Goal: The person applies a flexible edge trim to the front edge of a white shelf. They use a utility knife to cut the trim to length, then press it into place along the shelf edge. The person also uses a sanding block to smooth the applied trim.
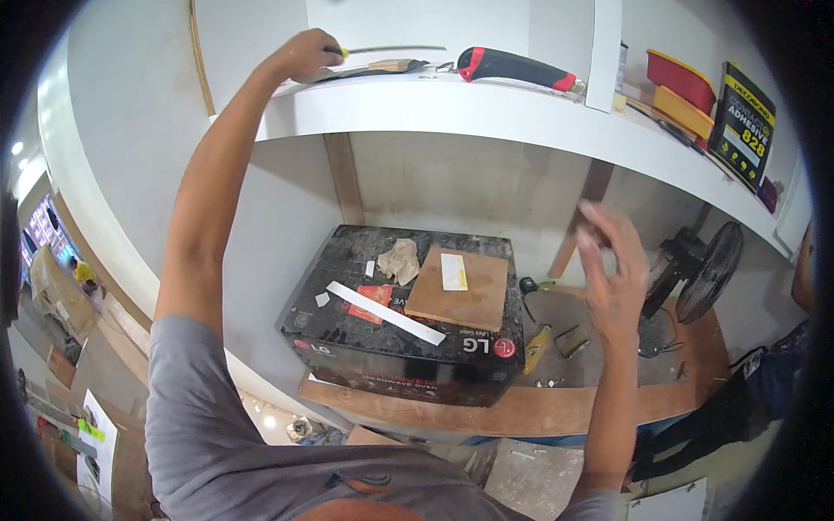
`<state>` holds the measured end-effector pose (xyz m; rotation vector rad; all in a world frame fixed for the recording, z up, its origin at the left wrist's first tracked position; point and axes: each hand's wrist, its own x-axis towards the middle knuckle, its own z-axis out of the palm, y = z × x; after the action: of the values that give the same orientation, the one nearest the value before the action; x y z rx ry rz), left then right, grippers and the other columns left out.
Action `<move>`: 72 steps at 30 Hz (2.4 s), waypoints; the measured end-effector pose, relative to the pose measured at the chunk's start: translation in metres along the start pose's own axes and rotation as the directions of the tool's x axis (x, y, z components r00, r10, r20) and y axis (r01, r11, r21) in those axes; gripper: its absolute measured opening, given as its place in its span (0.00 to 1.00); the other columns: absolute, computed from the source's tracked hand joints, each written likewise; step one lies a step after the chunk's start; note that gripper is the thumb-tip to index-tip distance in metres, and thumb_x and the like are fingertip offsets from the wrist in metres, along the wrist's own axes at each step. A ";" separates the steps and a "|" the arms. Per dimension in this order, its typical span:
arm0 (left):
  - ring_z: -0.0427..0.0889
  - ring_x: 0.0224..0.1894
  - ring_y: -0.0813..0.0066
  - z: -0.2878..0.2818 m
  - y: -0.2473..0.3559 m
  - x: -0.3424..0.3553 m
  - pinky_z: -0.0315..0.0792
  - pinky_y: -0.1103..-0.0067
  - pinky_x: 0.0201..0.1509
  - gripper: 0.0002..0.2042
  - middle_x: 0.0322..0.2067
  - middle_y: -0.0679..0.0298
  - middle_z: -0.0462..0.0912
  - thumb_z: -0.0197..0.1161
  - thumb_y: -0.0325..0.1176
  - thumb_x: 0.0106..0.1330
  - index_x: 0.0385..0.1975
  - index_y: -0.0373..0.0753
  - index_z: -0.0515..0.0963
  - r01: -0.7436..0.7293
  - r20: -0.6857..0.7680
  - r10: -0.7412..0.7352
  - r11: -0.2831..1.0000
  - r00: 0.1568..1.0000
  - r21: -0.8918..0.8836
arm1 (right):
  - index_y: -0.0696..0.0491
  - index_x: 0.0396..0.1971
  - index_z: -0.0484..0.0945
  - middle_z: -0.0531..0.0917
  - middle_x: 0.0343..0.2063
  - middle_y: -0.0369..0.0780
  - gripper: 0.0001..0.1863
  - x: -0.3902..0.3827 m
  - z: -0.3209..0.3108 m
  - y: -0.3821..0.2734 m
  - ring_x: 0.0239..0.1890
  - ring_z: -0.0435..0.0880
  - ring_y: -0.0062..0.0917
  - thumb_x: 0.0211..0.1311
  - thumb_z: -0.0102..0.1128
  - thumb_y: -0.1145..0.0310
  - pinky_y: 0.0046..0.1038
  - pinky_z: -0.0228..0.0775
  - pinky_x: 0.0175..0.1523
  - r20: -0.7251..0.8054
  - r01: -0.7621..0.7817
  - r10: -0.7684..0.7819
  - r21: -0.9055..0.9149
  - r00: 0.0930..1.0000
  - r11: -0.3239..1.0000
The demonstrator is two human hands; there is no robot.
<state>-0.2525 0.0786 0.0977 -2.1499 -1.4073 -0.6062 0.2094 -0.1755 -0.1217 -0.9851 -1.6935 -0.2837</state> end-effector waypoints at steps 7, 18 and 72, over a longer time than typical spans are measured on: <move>0.88 0.48 0.50 -0.028 -0.052 -0.038 0.80 0.60 0.54 0.17 0.44 0.49 0.90 0.70 0.43 0.64 0.45 0.36 0.89 0.349 -0.024 -0.352 0.912 0.936 0.214 | 0.53 0.55 0.85 0.86 0.55 0.45 0.24 0.195 0.113 -0.109 0.53 0.87 0.38 0.71 0.63 0.49 0.37 0.77 0.55 0.127 0.420 -0.418 0.010 0.899 0.907; 0.88 0.52 0.48 -0.004 -0.059 -0.066 0.81 0.60 0.56 0.14 0.49 0.48 0.89 0.61 0.27 0.62 0.45 0.38 0.88 0.490 -0.166 -0.467 0.861 0.868 0.139 | 0.57 0.53 0.88 0.84 0.58 0.55 0.33 0.318 0.297 -0.106 0.61 0.83 0.53 0.66 0.61 0.40 0.51 0.70 0.68 0.497 0.076 0.212 -0.496 0.841 0.865; 0.87 0.51 0.68 0.171 0.495 -0.336 0.78 0.74 0.58 0.20 0.47 0.54 0.88 0.55 0.12 0.57 0.47 0.34 0.84 -0.246 -0.245 -0.029 -0.008 0.969 -0.969 | 0.45 0.48 0.87 0.82 0.56 0.38 0.21 -0.233 -0.092 0.033 0.62 0.78 0.40 0.52 0.75 0.77 0.38 0.71 0.65 -0.105 0.200 -0.232 -0.252 0.967 0.947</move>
<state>0.0980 -0.2220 -0.3197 -2.9665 -0.4704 -2.3023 0.3085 -0.3208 -0.3035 -0.9312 -1.6713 -0.6985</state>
